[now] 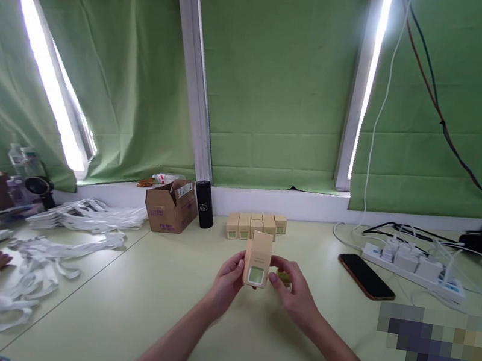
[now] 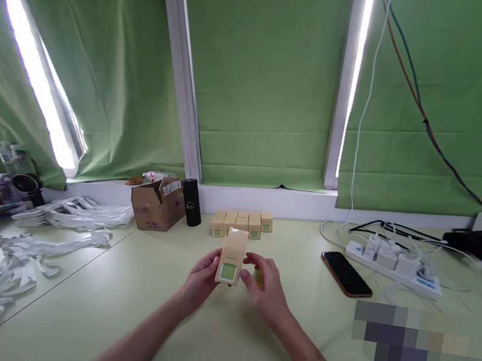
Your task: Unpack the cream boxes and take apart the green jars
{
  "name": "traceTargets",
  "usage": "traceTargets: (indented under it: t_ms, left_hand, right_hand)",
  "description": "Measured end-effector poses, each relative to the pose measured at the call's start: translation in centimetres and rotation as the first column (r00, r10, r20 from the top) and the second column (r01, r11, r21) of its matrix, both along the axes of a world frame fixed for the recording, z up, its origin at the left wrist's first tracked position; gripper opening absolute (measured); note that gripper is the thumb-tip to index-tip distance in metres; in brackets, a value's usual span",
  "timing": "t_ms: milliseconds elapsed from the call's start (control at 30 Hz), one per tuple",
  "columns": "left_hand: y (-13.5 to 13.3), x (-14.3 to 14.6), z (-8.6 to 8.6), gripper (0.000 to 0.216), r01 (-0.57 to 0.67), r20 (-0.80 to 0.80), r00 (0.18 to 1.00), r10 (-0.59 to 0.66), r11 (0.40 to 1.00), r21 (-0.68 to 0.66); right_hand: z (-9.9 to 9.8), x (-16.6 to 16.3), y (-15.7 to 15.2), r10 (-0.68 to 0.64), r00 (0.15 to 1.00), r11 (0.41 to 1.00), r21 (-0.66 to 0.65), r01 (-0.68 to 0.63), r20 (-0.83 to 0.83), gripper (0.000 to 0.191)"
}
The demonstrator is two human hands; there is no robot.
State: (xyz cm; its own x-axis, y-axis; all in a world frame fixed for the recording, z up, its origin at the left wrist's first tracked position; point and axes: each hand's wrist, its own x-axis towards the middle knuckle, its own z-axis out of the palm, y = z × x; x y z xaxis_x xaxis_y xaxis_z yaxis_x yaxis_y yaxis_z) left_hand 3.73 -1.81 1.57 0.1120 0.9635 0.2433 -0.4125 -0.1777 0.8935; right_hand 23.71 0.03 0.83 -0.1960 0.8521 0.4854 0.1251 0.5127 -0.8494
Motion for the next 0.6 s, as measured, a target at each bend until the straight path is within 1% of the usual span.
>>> traceTargets:
  t_ms: [133, 200, 300, 400, 500, 600]
  left_hand:
    - [-0.3, 0.6, -0.2, 0.052, 0.012, -0.034, 0.999, -0.013, 1.0, -0.02]
    - [-0.3, 0.7, -0.1, 0.052, -0.02, -0.064, 0.998, 0.02, 1.0, -0.004]
    - [-0.3, 0.7, 0.2, 0.052, -0.068, -0.115, 0.99, 0.075, 0.995, 0.068]
    - [-0.6, 0.8, 0.5, 0.059, -0.027, -0.168, 0.984, 0.057, 0.985, 0.172]
    - [-1.1, 1.3, 0.5, 0.062, 0.01, -0.234, 0.971, 0.051, 0.968, 0.252]
    - [-1.3, 1.6, 0.4, 0.058, 0.007, -0.283, 0.956, 0.073, 0.962, 0.273]
  right_hand:
    - [0.0, -0.2, 0.2, 0.167, 0.983, 0.982, -0.07, -0.173, -0.082, 0.046]
    - [0.4, -0.3, 0.2, 0.208, 0.968, 0.971, -0.087, -0.221, -0.14, 0.048]
    - [1.1, -0.3, 0.1, 0.18, 0.948, 0.967, -0.132, -0.22, -0.263, 0.054]
    - [1.5, -0.4, 0.0, 0.138, 0.921, 0.958, -0.188, -0.217, -0.364, 0.059]
    - [1.4, -0.5, 0.0, 0.115, 0.905, 0.944, -0.237, -0.227, -0.41, 0.061]
    - [0.9, -0.9, 0.1, 0.113, 0.892, 0.933, -0.262, -0.247, -0.437, 0.06]
